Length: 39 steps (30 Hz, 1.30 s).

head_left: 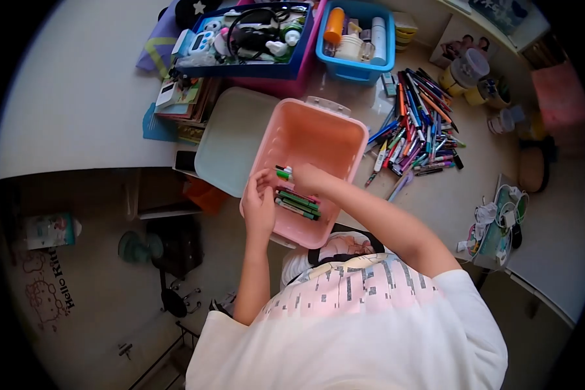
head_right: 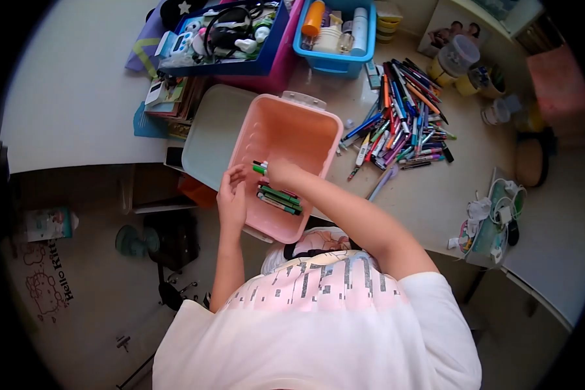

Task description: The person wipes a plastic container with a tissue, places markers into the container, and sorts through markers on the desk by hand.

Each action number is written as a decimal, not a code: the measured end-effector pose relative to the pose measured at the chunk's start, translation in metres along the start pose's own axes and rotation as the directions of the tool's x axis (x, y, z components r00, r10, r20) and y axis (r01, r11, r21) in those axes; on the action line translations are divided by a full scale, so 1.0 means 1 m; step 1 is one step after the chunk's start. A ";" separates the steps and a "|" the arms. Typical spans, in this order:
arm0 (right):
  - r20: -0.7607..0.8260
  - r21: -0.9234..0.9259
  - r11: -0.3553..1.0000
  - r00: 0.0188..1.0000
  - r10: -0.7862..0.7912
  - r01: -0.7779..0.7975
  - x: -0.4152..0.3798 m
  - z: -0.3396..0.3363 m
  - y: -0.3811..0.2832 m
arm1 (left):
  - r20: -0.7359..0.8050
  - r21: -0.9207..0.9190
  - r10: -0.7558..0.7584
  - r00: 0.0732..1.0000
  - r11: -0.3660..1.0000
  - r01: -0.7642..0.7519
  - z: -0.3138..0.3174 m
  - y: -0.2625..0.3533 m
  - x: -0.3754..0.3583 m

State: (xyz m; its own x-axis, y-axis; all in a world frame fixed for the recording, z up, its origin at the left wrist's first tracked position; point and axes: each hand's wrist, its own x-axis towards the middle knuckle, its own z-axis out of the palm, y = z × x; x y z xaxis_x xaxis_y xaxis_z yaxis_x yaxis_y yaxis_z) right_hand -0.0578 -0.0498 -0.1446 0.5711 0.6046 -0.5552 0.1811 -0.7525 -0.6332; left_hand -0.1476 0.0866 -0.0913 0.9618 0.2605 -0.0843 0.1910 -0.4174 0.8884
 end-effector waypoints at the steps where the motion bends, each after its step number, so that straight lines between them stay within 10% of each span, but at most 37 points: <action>1: 0.015 -0.141 0.990 1.000 -0.005 0.007 0.013 0.012 -0.003 | 0.104 0.084 -0.062 0.993 0.995 0.053 -0.010 -0.005 -0.002; 6: 0.054 -0.016 0.988 0.986 0.155 -0.155 0.073 0.072 0.018 | 0.363 0.468 0.005 0.932 0.864 -0.187 -0.018 -0.026 0.013; 8: -0.109 -0.245 0.961 0.981 -0.161 0.130 0.101 0.109 0.049 | 0.564 0.533 -0.100 0.820 0.802 -0.268 -0.008 -0.030 0.031; 12: 0.020 -0.178 0.955 0.971 -0.237 0.237 0.062 0.078 0.021 | 0.742 0.616 -0.248 0.623 0.618 -0.488 0.015 -0.033 0.069; 17: 0.160 -0.142 0.988 0.984 0.082 -0.059 -0.005 0.029 0.027 | 0.805 0.572 -0.446 0.390 0.413 -0.708 0.052 -0.048 0.087; 20: -0.303 0.157 0.976 0.948 -0.100 0.153 -0.091 -0.031 0.020 | 0.869 0.467 -0.358 0.341 0.372 -0.802 0.064 -0.057 0.079; 22: -0.690 0.333 0.850 0.720 -0.076 0.409 -0.141 -0.051 0.040 | 0.895 0.429 -0.293 0.338 0.349 -0.833 0.058 -0.046 0.060; 27: -0.818 0.544 0.818 0.332 0.470 0.184 -0.208 -0.010 0.180 | 0.924 0.380 -0.146 0.354 0.452 -0.807 0.046 -0.058 0.061; 32: -0.627 0.736 0.675 0.332 0.704 -0.043 -0.238 0.080 0.275 | 0.933 0.350 -0.219 0.285 0.371 -0.860 0.045 -0.041 0.067; 34: -0.568 0.720 0.655 0.346 0.746 -0.230 -0.223 0.100 0.272 | 0.962 0.268 -0.013 0.274 0.256 -0.929 0.043 -0.064 0.062; 39: -0.587 0.635 0.665 0.314 0.746 -0.393 -0.151 0.089 0.218 | 0.955 0.296 -0.109 0.277 0.232 -0.927 0.053 -0.054 0.055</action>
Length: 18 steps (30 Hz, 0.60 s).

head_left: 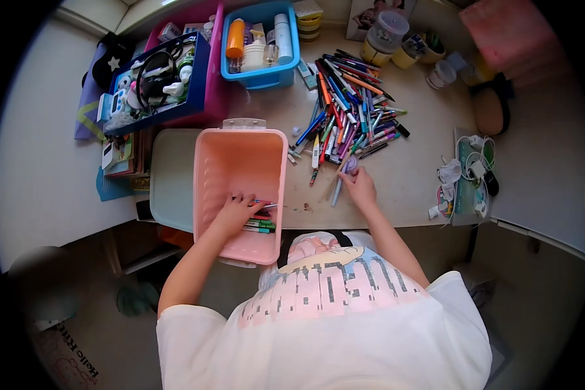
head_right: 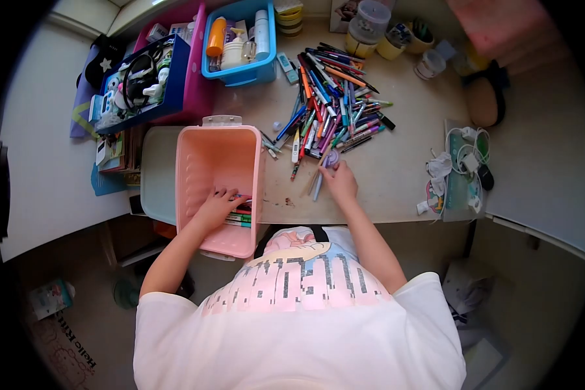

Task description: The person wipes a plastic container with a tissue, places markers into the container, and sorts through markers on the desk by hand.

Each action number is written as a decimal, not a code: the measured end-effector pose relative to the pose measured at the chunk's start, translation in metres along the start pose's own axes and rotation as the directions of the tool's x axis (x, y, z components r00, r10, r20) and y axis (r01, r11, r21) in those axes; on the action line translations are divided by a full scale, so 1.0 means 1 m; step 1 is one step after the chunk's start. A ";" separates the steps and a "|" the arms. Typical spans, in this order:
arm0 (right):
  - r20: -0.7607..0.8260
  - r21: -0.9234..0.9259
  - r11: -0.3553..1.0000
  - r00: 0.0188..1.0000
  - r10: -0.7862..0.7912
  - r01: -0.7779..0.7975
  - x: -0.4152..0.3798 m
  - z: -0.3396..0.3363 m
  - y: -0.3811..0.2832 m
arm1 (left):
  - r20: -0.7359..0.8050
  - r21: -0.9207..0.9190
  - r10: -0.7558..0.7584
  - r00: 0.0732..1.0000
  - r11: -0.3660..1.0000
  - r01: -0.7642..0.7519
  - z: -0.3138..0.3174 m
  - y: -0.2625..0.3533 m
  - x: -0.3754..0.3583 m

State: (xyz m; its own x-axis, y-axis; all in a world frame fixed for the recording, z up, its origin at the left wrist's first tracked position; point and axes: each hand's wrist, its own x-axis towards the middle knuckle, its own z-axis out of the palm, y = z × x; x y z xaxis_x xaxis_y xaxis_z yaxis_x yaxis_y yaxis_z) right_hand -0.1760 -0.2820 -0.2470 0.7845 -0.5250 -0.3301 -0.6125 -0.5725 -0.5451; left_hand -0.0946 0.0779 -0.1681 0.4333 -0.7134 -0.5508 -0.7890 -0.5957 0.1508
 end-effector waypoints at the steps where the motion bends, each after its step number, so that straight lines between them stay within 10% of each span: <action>1: 0.002 -0.010 1.000 1.000 0.021 -0.021 0.003 0.005 -0.007 | 0.003 0.026 0.003 1.000 1.000 -0.003 0.001 0.000 0.001; 5: 0.030 -0.013 1.000 0.999 0.011 -0.011 0.014 0.016 -0.005 | 0.012 -0.416 -0.028 1.000 0.909 0.030 0.005 -0.013 -0.004; 9: 0.078 0.166 0.983 0.992 -0.096 0.082 0.013 0.015 0.018 | 0.057 -0.413 -0.033 0.998 0.909 0.053 0.016 -0.026 -0.004; 14: 0.147 0.654 0.718 0.971 0.190 -0.239 0.009 0.016 0.042 | 0.009 -0.117 0.044 0.999 0.992 -0.043 -0.006 -0.010 -0.015; 18: 0.238 0.747 0.588 0.950 0.201 -0.312 0.005 0.006 0.035 | -0.019 -0.307 -0.116 0.993 0.946 0.105 0.012 -0.014 -0.008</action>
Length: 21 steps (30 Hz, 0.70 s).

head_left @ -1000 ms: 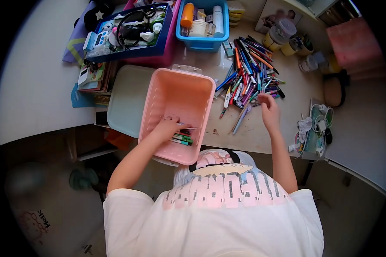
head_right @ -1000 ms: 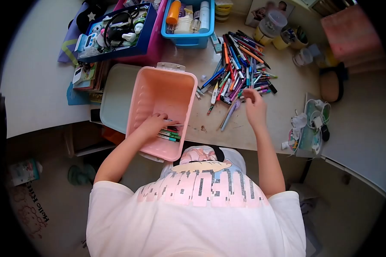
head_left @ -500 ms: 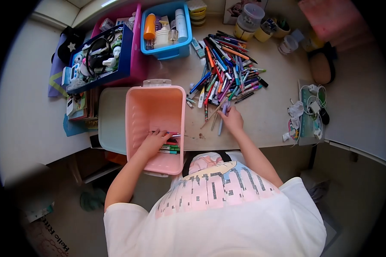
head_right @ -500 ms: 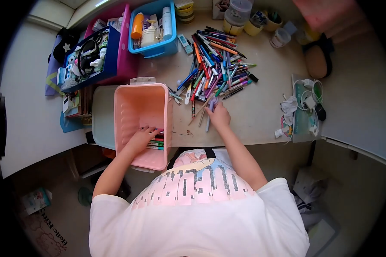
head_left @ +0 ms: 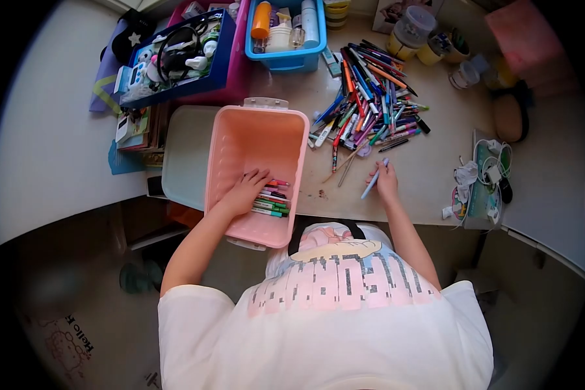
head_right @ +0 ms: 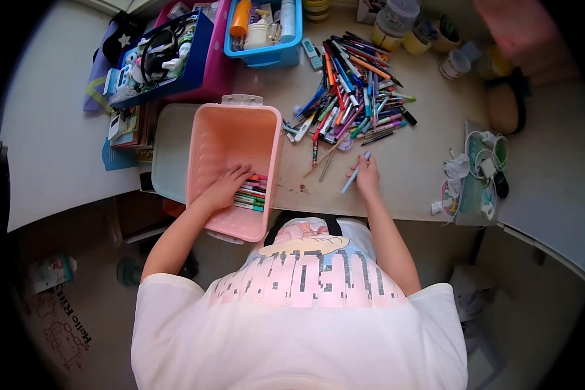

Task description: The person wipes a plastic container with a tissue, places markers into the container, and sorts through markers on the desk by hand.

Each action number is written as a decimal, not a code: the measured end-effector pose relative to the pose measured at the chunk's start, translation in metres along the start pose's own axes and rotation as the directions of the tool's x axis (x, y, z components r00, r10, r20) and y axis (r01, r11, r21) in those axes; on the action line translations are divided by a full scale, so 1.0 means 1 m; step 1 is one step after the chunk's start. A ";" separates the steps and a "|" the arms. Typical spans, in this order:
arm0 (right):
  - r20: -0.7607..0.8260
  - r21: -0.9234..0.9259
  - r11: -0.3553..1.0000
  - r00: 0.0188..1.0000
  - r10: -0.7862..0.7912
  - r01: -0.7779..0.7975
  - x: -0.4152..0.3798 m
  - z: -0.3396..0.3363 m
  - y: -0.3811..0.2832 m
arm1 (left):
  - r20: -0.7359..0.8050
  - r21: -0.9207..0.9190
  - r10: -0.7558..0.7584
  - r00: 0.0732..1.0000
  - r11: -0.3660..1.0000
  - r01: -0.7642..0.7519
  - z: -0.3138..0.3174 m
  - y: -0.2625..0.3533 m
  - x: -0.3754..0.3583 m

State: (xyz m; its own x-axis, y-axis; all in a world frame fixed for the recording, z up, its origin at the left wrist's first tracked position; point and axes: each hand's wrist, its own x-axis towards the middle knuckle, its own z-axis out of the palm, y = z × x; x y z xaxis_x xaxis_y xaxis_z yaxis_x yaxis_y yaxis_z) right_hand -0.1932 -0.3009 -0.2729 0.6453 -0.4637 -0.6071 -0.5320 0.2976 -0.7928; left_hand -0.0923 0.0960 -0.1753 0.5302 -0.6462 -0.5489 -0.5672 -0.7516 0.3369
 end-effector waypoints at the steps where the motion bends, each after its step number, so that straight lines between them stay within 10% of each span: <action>1: 0.038 0.008 1.000 0.999 -0.008 0.007 -0.001 -0.001 -0.004 | -0.006 -0.003 -0.015 1.000 1.000 0.015 0.011 -0.012 0.006; 3: 0.080 -0.013 1.000 0.996 0.029 -0.028 0.000 -0.002 -0.006 | -0.045 -0.210 0.019 0.999 0.977 -0.028 0.026 -0.032 0.016; 8: 0.137 -0.013 0.998 0.989 0.059 -0.058 0.004 -0.012 0.009 | 0.238 0.093 -0.067 0.969 0.995 0.046 0.009 0.001 -0.001; 21: 0.163 -0.017 0.996 0.982 0.091 -0.090 -0.004 -0.013 0.013 | 0.191 0.056 -0.088 0.978 0.995 0.079 0.010 -0.006 0.009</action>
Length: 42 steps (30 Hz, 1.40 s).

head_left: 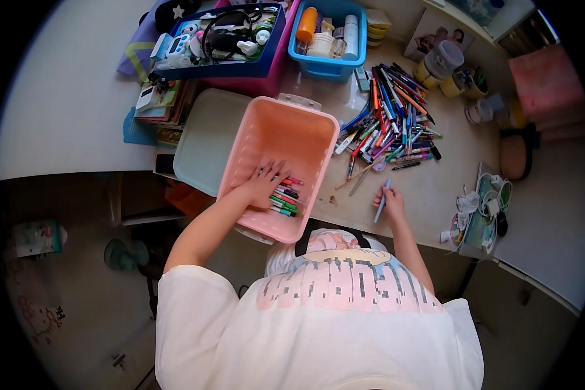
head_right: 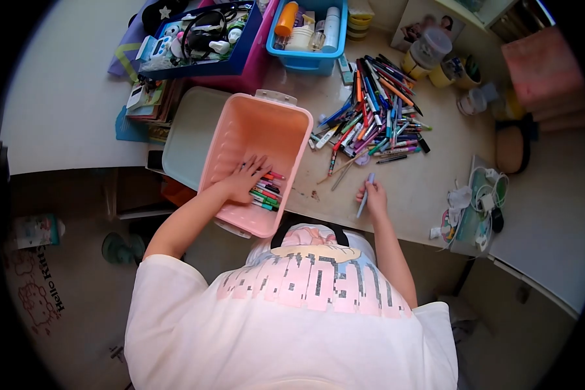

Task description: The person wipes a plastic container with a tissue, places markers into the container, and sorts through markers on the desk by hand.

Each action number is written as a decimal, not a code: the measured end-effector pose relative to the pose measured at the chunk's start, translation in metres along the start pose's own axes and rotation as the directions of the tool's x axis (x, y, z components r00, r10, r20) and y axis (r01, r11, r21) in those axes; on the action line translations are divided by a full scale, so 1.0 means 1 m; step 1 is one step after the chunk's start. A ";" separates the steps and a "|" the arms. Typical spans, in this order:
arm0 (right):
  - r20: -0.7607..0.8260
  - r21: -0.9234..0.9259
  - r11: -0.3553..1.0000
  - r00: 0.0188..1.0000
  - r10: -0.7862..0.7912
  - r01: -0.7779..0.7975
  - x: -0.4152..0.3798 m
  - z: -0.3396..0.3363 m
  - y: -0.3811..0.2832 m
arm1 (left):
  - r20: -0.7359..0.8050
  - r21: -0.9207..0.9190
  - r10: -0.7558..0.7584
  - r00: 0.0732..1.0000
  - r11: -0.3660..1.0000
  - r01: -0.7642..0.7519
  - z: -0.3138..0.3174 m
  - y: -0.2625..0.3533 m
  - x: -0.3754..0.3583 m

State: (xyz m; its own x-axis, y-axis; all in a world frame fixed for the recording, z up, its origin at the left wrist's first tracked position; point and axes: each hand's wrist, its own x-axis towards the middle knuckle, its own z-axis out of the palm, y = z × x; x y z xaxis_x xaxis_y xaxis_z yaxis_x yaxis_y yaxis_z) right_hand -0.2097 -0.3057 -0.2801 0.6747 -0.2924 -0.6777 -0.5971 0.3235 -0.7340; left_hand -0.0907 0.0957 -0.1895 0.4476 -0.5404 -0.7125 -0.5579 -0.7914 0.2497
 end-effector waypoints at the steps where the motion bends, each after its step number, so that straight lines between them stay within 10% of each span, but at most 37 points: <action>1: 0.002 0.001 1.000 1.000 -0.002 0.002 -0.001 0.000 -0.002 | -0.119 -0.075 0.021 0.993 0.997 -0.030 0.009 -0.010 0.008; 13: -0.069 -0.039 0.999 0.997 -0.024 0.022 0.000 -0.012 0.010 | -0.093 0.047 0.078 0.993 0.996 -0.074 -0.010 0.002 0.000; 16: -0.151 -0.351 0.912 0.948 -0.281 0.214 0.000 -0.003 0.011 | -0.056 0.069 0.087 0.995 0.994 -0.083 -0.016 0.005 -0.012; 19: -0.110 -0.833 0.489 0.790 -0.603 0.257 -0.025 0.030 -0.017 | -0.096 0.179 0.120 0.988 0.979 -0.101 -0.008 0.003 -0.007; 21: 0.124 -0.779 0.294 0.595 -0.794 0.554 -0.059 0.073 -0.057 | -0.109 0.289 0.155 0.982 0.950 -0.118 -0.002 0.005 -0.001; 26: 0.721 -0.530 0.002 0.452 -0.525 0.848 -0.129 0.192 -0.137 | -0.360 0.125 0.024 0.932 0.992 0.022 -0.014 0.007 -0.039; 28: 0.721 -0.666 -0.163 0.572 -0.390 0.728 -0.131 0.232 -0.132 | -0.825 0.249 0.111 0.554 0.952 0.180 -0.036 0.010 -0.088; 29: 0.650 -0.756 -0.336 0.706 -0.281 0.562 -0.129 0.246 -0.130 | -0.831 0.239 0.097 0.548 0.952 0.194 -0.040 0.018 -0.112; 30: 0.659 -0.747 -0.346 0.699 -0.278 0.568 -0.124 0.254 -0.127 | -0.929 -0.107 -0.213 0.303 0.937 0.332 -0.039 0.030 -0.136; 31: 0.802 -0.589 -0.583 0.494 -0.336 0.559 -0.117 0.262 -0.125 | -0.869 -0.456 -0.494 0.013 0.812 0.365 -0.032 0.036 -0.152; 32: 0.912 -0.407 -0.785 0.262 -0.317 0.467 -0.113 0.269 -0.123 | -0.863 -0.470 -0.504 0.001 0.805 0.363 -0.015 0.037 -0.156; 34: 0.904 -0.399 -0.790 0.342 -0.256 0.466 -0.113 0.292 -0.115 | -0.377 -0.909 -0.919 0.118 0.342 -0.239 0.032 0.037 -0.147; 36: 0.716 -0.538 -0.517 0.685 0.135 0.665 -0.084 0.313 -0.092 | -0.327 -0.815 -0.899 0.292 0.111 -0.569 0.066 0.039 -0.131; 39: 0.573 -0.655 -0.374 0.755 0.320 0.656 -0.012 0.323 -0.059 | -0.387 -0.837 -0.887 0.250 0.225 -0.499 0.075 0.050 -0.114; 42: 0.670 -0.676 -0.248 0.719 0.184 0.694 -0.017 0.323 -0.051 | -0.362 -0.857 -0.898 0.249 0.216 -0.467 0.060 0.061 -0.115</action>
State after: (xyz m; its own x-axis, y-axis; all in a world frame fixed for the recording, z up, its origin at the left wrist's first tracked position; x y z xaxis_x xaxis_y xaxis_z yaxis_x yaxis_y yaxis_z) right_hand -0.0509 -0.0263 -0.2170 0.6660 0.4528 -0.5929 0.3229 -0.8914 -0.3181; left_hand -0.2181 0.1272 -0.1319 0.8658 0.4725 -0.1644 0.2694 -0.1635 0.9491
